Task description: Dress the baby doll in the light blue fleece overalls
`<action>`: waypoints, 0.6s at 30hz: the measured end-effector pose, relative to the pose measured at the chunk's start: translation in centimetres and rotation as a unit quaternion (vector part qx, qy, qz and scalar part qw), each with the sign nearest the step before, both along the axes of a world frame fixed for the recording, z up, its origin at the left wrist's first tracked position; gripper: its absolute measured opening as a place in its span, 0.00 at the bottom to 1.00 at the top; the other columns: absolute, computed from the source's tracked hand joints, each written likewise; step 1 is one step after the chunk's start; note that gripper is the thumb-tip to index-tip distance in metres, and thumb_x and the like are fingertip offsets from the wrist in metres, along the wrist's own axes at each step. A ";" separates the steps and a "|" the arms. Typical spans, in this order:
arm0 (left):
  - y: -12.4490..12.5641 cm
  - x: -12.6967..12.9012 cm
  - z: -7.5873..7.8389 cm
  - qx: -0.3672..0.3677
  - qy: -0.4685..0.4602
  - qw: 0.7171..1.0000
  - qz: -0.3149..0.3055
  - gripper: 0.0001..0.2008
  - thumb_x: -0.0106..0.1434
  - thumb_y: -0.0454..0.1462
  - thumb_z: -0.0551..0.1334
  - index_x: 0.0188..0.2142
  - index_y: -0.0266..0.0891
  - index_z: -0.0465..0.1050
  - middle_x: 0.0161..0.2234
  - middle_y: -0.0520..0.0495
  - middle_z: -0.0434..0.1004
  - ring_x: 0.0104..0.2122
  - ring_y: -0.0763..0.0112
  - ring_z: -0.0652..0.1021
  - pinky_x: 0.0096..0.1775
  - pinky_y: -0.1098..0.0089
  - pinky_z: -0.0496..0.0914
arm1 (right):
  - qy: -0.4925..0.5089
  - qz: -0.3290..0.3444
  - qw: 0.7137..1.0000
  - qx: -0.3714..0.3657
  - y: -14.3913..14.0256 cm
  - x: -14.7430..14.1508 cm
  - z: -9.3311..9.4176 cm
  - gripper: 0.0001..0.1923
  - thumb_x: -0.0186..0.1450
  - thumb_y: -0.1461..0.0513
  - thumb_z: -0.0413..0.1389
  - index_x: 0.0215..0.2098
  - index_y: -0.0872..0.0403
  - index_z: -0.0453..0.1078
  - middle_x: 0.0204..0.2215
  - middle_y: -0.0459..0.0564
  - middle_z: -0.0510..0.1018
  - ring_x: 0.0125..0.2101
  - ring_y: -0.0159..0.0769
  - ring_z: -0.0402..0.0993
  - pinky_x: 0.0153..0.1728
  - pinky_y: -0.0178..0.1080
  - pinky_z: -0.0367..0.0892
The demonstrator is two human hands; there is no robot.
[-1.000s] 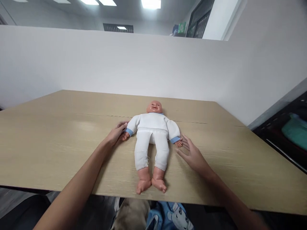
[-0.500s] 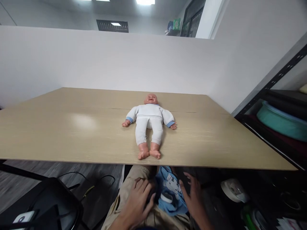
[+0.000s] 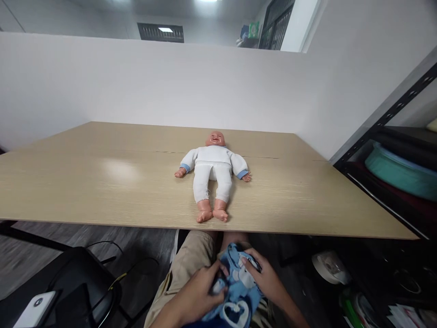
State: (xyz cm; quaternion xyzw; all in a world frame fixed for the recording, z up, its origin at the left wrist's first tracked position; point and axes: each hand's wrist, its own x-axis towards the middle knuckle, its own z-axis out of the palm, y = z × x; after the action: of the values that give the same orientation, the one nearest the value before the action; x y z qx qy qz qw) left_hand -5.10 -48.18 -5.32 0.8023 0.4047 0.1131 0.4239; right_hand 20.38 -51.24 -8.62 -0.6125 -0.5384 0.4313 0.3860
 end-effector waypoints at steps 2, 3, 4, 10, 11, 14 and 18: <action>-0.8 -2.2 4.2 0.004 0.018 0.999 -0.044 0.20 0.63 0.43 0.67 0.55 0.48 0.76 0.47 0.46 0.85 0.46 0.53 0.85 0.49 0.61 0.80 | -0.008 0.056 0.998 -0.010 -1.5 0.1 3.7 0.23 0.75 0.42 0.55 0.43 0.53 0.77 0.35 0.49 0.80 0.38 0.42 0.78 0.42 0.41 0.73; -0.9 -3.1 6.2 0.017 0.036 0.996 -0.081 0.20 0.62 0.46 0.69 0.53 0.46 0.78 0.43 0.45 0.86 0.42 0.52 0.85 0.45 0.60 0.81 | -0.019 0.081 0.997 -0.006 -2.1 0.3 5.7 0.22 0.75 0.43 0.55 0.43 0.52 0.77 0.34 0.48 0.80 0.36 0.41 0.77 0.41 0.41 0.73; -0.9 -3.8 8.1 0.048 0.046 0.994 -0.083 0.17 0.67 0.47 0.66 0.53 0.46 0.78 0.44 0.44 0.86 0.43 0.53 0.85 0.49 0.58 0.81 | -0.032 0.095 0.995 0.004 -2.6 0.4 7.7 0.21 0.75 0.44 0.55 0.44 0.51 0.78 0.36 0.49 0.81 0.38 0.42 0.78 0.44 0.41 0.74; 3.4 -3.0 16.2 0.194 -0.153 0.967 -0.059 0.46 0.62 0.49 0.77 0.73 0.52 0.57 0.73 0.38 0.61 0.72 0.46 0.66 0.70 0.49 0.67 | -0.081 0.133 0.975 0.158 0.5 -0.8 19.6 0.11 0.70 0.50 0.66 0.45 0.46 0.81 0.38 0.49 0.85 0.40 0.42 0.82 0.47 0.42 0.77; 4.8 -2.3 17.2 0.187 -0.196 0.961 -0.059 0.48 0.60 0.49 0.79 0.73 0.52 0.58 0.73 0.38 0.63 0.72 0.47 0.66 0.70 0.50 0.66 | -0.079 0.150 0.968 0.185 1.8 -1.3 21.4 0.11 0.69 0.51 0.67 0.44 0.46 0.82 0.36 0.47 0.85 0.38 0.41 0.82 0.47 0.41 0.77; 9.6 -0.6 20.4 0.156 -0.274 0.946 -0.074 0.31 0.61 0.44 0.79 0.60 0.46 0.72 0.56 0.43 0.79 0.57 0.56 0.79 0.58 0.61 0.75 | -0.048 0.155 0.956 0.246 6.2 -2.2 26.1 0.09 0.67 0.53 0.70 0.42 0.48 0.82 0.34 0.46 0.85 0.32 0.37 0.82 0.38 0.35 0.77; 15.2 0.5 24.3 0.173 -0.338 0.923 -0.067 0.14 0.66 0.45 0.75 0.42 0.39 0.78 0.37 0.47 0.80 0.36 0.67 0.79 0.38 0.70 0.74 | -0.036 0.164 0.952 0.255 12.1 -0.4 29.1 0.16 0.65 0.53 0.72 0.47 0.50 0.82 0.40 0.49 0.87 0.38 0.41 0.84 0.40 0.37 0.78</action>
State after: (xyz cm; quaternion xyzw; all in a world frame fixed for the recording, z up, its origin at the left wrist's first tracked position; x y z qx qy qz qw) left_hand -4.65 -33.02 18.99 0.8024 0.1568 0.4175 0.3966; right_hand 19.96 -39.17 20.48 -0.4119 -0.7370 0.3144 0.4339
